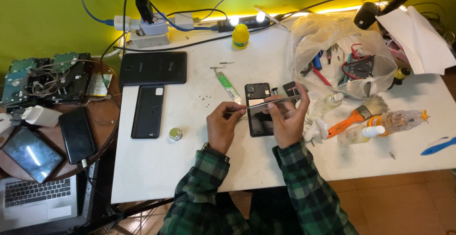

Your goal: A person is repairing a smartphone at a workbench, using a small tool to manipulate internal components.

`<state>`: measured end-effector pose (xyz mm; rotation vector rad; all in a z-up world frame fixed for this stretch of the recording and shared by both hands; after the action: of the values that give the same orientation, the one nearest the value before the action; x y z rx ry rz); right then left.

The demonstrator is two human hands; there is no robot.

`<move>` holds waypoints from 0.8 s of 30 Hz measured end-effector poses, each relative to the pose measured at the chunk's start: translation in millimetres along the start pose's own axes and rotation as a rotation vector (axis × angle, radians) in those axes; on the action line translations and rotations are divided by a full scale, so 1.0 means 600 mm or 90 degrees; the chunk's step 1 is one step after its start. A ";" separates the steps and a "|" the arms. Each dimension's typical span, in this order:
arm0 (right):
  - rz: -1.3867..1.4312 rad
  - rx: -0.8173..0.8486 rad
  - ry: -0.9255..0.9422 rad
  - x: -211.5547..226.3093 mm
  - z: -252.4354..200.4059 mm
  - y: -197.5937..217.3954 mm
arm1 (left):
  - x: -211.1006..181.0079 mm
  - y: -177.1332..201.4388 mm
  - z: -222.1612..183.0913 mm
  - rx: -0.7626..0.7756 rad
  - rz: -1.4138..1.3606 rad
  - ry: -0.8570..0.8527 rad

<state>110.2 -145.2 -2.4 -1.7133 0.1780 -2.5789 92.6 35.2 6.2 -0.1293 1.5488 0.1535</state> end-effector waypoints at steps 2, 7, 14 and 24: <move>0.001 -0.001 0.000 -0.005 0.000 0.001 | 0.003 -0.001 0.001 -0.001 -0.001 0.001; -0.001 0.004 0.004 -0.007 0.001 0.001 | 0.008 -0.002 0.002 -0.005 -0.011 0.002; 0.013 0.007 -0.010 -0.008 -0.001 0.002 | 0.002 -0.001 0.000 0.002 0.008 0.002; 0.023 0.011 -0.012 -0.002 -0.001 -0.002 | 0.017 -0.002 0.002 0.009 0.039 -0.010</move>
<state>110.2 -144.1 -3.7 -1.7111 0.1833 -2.5315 94.4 34.6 -3.7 -0.0697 1.5379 0.1907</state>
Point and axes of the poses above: each hand's wrist, its own z-axis towards the middle knuckle, its own y-axis out of the back of the hand, x = y × z, the point moved 3 cm from there along z, towards the middle knuckle, and after that the axes turned 4 degrees about x, right-handed, at the moved point
